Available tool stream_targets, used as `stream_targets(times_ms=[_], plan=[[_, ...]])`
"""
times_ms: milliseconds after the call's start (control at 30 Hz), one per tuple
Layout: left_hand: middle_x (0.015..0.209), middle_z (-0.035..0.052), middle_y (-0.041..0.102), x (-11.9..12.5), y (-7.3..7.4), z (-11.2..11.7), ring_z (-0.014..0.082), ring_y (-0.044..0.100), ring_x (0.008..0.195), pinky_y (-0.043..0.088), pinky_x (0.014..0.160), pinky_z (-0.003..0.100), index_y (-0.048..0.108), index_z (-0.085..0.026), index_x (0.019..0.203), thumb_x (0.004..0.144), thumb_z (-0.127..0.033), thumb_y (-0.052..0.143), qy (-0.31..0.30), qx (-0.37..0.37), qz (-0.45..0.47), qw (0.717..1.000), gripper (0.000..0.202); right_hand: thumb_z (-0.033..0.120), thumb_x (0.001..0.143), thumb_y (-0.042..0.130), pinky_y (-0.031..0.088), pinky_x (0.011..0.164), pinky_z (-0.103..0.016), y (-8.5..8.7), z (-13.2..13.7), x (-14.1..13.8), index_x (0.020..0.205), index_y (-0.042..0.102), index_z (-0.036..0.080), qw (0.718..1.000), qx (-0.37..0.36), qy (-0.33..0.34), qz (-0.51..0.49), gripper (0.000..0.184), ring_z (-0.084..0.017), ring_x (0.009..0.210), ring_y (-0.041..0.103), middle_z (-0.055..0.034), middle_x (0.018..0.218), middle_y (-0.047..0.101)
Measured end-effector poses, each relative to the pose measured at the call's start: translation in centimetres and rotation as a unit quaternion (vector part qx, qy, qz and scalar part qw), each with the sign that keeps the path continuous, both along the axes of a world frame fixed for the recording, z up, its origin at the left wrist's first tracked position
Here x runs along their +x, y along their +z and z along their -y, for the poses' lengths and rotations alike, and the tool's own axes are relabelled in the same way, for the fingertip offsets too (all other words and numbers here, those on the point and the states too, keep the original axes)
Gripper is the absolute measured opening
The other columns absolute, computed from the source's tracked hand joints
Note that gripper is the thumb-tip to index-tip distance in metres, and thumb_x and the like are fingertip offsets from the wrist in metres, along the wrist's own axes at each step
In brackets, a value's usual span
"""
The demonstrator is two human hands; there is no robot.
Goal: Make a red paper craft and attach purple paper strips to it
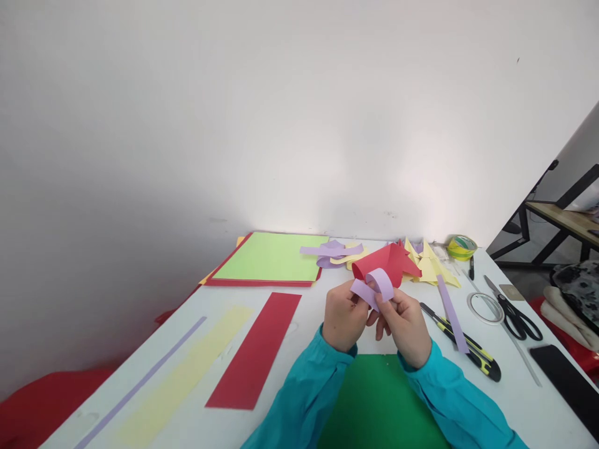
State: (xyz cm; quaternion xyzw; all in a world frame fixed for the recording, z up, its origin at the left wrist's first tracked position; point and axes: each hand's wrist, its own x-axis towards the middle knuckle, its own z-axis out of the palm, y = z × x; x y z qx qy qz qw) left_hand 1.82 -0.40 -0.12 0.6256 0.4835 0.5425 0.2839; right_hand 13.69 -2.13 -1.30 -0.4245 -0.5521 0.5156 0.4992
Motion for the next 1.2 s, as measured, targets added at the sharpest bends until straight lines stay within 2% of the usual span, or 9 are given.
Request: stream_targets(times_ms=[167,400,600,733,900,1200], plan=[[0.046,-0.0017,0.048,-0.1,0.2,-0.1,0.0119,0.042,0.047,0.031,0.047,0.024,0.051,-0.018,0.050,0.073,-0.024,0.050,0.006,-0.014,-0.003,1.000,0.024,0.055,0.079,0.053,0.033,0.035,-0.020,-0.1,0.1,-0.2,0.070,0.049,0.018,1.000,-0.019,0.001,-0.016,0.038,-0.009,0.034,0.051,0.0016,0.050,0.061],[0.046,-0.0017,0.048,0.1,-0.1,0.0,0.0119,0.042,0.047,0.031,0.047,0.024,0.051,-0.018,0.050,0.076,-0.024,0.049,0.015,0.015,-0.033,0.999,0.027,0.057,0.078,0.052,0.027,0.033,-0.019,-0.2,0.0,-0.2,0.070,0.049,0.018,0.999,-0.034,-0.025,-0.013,0.040,-0.008,0.031,0.046,0.0046,0.045,0.056],[0.049,-0.0008,0.050,0.6,-0.4,-0.1,0.0120,0.043,0.048,0.032,0.048,0.023,0.050,-0.018,0.051,0.074,-0.019,0.047,0.033,0.052,-0.069,0.996,0.023,0.059,0.077,0.052,0.021,0.031,-0.018,-0.1,0.0,-0.3,0.072,0.050,0.017,0.998,-0.050,-0.039,-0.024,0.042,-0.006,0.027,0.037,0.0061,0.040,0.051],[0.051,0.0005,0.051,0.7,-0.7,-0.2,0.0127,0.046,0.049,0.033,0.050,0.024,0.050,-0.018,0.053,0.078,-0.021,0.045,0.051,0.087,-0.116,0.988,0.025,0.059,0.076,0.053,0.019,0.031,-0.019,-0.1,0.0,-0.3,0.075,0.052,0.017,0.997,-0.062,-0.046,-0.028,0.042,-0.006,0.027,0.034,0.0065,0.038,0.050],[0.049,0.0002,0.052,0.0,-0.7,-0.5,0.0118,0.046,0.047,0.034,0.049,0.024,0.046,-0.019,0.051,0.083,-0.025,0.046,0.111,0.121,-0.137,0.977,0.032,0.059,0.076,0.053,0.019,0.031,-0.018,-0.2,0.0,-0.4,0.058,0.045,0.018,0.996,-0.068,-0.052,-0.023,0.045,-0.004,0.027,0.033,0.0048,0.037,0.052],[0.050,-0.0005,0.053,-0.2,-1.1,-1.0,0.0107,0.047,0.047,0.035,0.049,0.023,0.048,-0.018,0.053,0.084,-0.021,0.047,0.128,0.204,-0.172,0.955,0.032,0.055,0.074,0.056,0.017,0.029,-0.016,-0.1,0.2,-0.5,0.055,0.041,0.019,0.993,-0.100,-0.060,-0.011,0.043,-0.003,0.025,0.031,0.0069,0.034,0.049]])
